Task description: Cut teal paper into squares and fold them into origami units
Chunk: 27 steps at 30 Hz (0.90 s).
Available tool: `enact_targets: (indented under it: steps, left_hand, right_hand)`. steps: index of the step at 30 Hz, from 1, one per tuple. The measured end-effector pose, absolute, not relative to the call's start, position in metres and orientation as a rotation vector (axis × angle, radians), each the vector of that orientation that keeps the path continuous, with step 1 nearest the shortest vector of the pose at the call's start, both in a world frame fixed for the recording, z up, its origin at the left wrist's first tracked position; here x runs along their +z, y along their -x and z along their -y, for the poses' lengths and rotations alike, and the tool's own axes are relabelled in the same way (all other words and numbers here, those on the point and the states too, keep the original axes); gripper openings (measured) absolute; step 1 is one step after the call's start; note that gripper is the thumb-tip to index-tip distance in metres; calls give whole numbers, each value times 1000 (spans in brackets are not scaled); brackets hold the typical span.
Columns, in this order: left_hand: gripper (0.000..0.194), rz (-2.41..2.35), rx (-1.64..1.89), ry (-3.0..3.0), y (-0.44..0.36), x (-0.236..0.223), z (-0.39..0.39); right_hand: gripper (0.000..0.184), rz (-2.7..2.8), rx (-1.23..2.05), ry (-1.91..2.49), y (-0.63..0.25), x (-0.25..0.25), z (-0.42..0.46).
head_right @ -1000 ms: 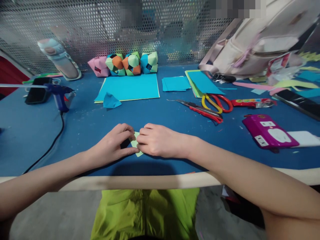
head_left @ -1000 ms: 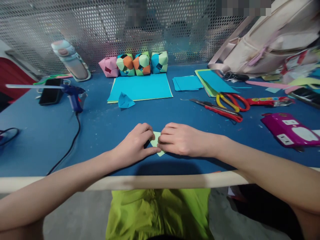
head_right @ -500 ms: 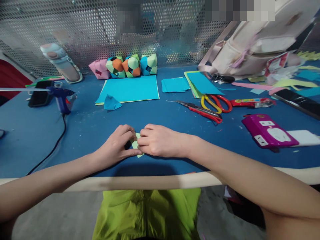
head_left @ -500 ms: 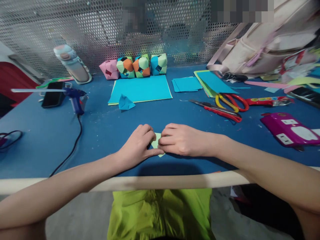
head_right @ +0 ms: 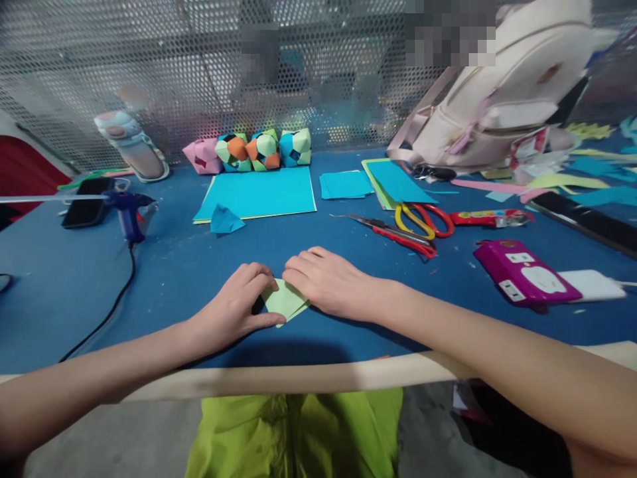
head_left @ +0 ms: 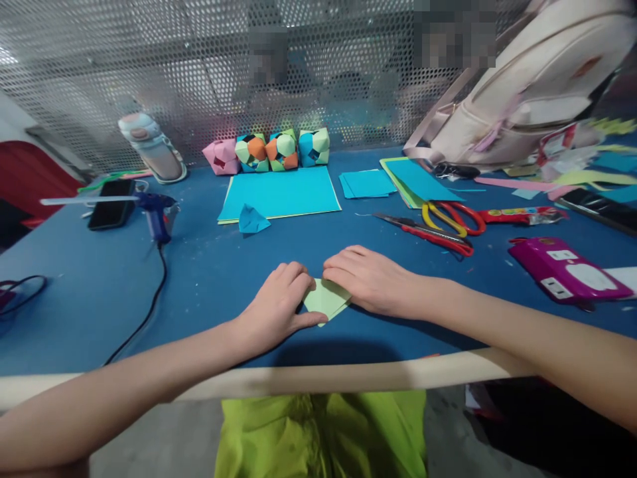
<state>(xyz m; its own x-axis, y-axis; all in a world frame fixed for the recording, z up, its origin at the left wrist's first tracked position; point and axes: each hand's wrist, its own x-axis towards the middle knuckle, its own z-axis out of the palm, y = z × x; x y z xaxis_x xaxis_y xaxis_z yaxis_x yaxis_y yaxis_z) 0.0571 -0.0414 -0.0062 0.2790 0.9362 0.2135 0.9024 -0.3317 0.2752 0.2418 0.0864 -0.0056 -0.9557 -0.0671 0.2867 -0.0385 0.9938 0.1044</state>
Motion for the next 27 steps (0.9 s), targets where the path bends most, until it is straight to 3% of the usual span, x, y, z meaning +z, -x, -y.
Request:
enact_targets:
  steps: [9,14,27]
  left_hand:
    - [40,-1552,592,-2516,-58,-9,43]
    - [36,-1491,593,-2475,-60,-9,43]
    - [34,-1484,539,-2523,-58,-14,44]
  right_hand:
    - [27,2862,114,241,-284,8,-84]
    - [36,2797,282,201,-266,19,-73]
    - [32,2704,-292,-37,-274,-16,-63]
